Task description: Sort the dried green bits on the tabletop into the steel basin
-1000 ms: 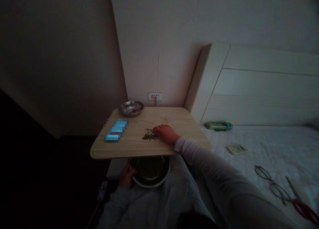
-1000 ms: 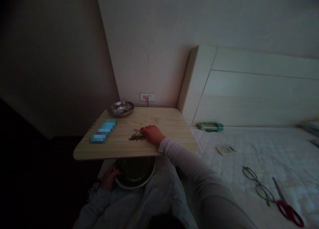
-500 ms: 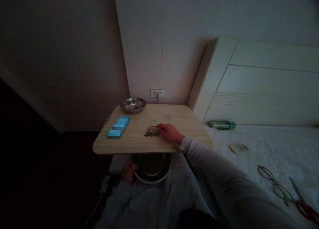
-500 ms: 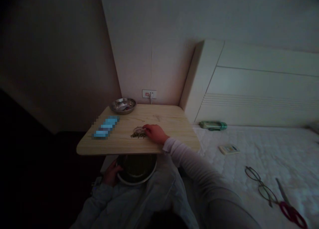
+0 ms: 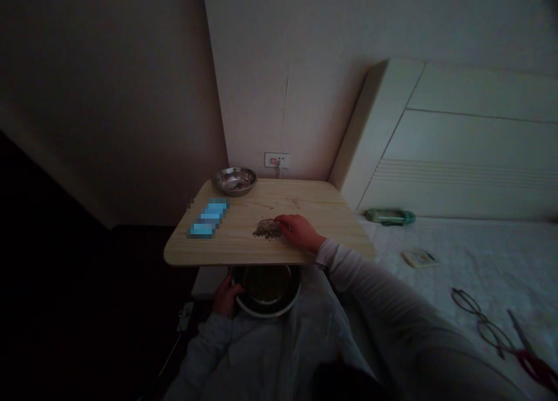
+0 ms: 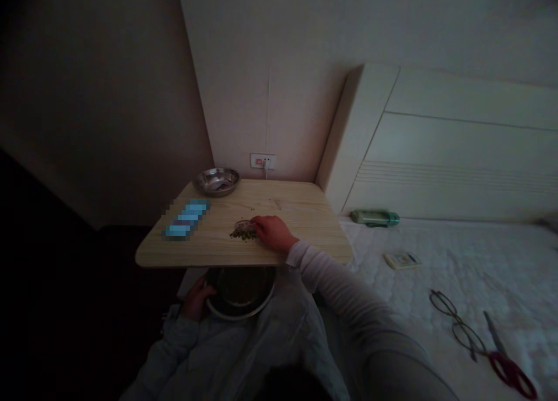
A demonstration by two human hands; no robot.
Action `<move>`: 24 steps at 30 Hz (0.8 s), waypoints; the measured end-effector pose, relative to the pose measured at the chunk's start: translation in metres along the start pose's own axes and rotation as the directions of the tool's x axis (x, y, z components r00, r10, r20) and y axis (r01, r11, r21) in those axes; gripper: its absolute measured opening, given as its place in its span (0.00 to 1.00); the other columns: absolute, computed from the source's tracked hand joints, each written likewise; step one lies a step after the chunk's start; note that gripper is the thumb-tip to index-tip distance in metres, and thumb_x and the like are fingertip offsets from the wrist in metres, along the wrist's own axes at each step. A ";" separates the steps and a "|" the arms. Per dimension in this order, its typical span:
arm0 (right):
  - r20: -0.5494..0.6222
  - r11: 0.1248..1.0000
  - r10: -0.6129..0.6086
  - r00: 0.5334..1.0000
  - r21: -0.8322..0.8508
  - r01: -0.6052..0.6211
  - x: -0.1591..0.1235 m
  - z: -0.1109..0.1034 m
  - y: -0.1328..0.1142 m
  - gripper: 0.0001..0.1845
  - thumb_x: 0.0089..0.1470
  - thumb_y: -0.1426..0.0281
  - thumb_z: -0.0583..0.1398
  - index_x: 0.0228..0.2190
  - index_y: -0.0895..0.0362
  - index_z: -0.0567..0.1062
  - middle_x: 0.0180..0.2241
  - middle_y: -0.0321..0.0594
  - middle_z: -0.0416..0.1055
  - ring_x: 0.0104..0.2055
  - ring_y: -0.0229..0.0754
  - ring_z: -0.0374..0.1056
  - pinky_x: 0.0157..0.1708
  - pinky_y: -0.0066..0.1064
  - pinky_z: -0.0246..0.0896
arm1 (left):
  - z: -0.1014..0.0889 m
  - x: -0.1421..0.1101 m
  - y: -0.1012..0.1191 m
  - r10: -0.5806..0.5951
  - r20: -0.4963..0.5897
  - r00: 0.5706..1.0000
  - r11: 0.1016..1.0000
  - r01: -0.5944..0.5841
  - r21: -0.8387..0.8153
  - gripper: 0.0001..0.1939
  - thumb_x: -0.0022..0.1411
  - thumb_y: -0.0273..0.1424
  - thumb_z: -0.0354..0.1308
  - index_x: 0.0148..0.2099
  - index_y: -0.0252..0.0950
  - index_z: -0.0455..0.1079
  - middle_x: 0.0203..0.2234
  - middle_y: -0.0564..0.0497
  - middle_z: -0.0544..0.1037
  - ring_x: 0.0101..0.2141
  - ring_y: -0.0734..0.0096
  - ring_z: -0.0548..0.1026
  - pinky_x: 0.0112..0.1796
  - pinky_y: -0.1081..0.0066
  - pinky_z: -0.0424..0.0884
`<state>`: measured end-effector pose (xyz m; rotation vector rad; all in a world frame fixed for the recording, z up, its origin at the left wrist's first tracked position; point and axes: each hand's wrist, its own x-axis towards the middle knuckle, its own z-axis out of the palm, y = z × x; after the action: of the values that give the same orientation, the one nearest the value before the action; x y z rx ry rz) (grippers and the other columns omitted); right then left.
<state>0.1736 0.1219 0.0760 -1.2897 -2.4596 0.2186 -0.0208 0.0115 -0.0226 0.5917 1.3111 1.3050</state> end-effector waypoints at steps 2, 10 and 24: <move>0.011 0.999 -0.015 1.000 -0.051 0.015 -0.002 0.001 -0.002 0.16 0.51 0.68 0.46 0.39 0.58 0.67 0.34 0.43 0.69 0.35 0.37 0.63 0.37 0.27 0.50 | 0.000 0.001 -0.001 0.010 0.006 1.000 1.000 -0.009 -0.004 0.25 0.30 0.23 0.52 0.38 0.34 0.68 0.27 0.52 0.74 0.34 0.64 0.69 0.33 0.71 0.64; -0.023 0.979 -0.136 0.990 -0.155 0.130 -0.017 0.001 -0.007 0.15 0.51 0.69 0.47 0.40 0.58 0.66 0.31 0.42 0.69 0.33 0.38 0.62 0.35 0.29 0.49 | 0.000 0.000 -0.004 -0.047 0.031 0.998 0.995 0.049 -0.085 0.28 0.30 0.24 0.52 0.41 0.34 0.66 0.23 0.54 0.73 0.28 0.67 0.70 0.31 0.70 0.63; -0.074 0.958 -0.241 0.968 -0.180 0.225 -0.030 0.006 -0.010 0.14 0.51 0.69 0.47 0.39 0.58 0.66 0.29 0.43 0.68 0.31 0.37 0.62 0.32 0.29 0.50 | 0.000 -0.002 0.000 0.003 0.035 0.999 1.000 -0.002 -0.009 0.29 0.31 0.23 0.52 0.42 0.34 0.66 0.21 0.55 0.73 0.28 0.69 0.70 0.29 0.72 0.63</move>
<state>0.1796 0.0913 0.0665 -1.0322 -2.5647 -0.1142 -0.0201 0.0093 -0.0217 0.6075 1.2751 1.2964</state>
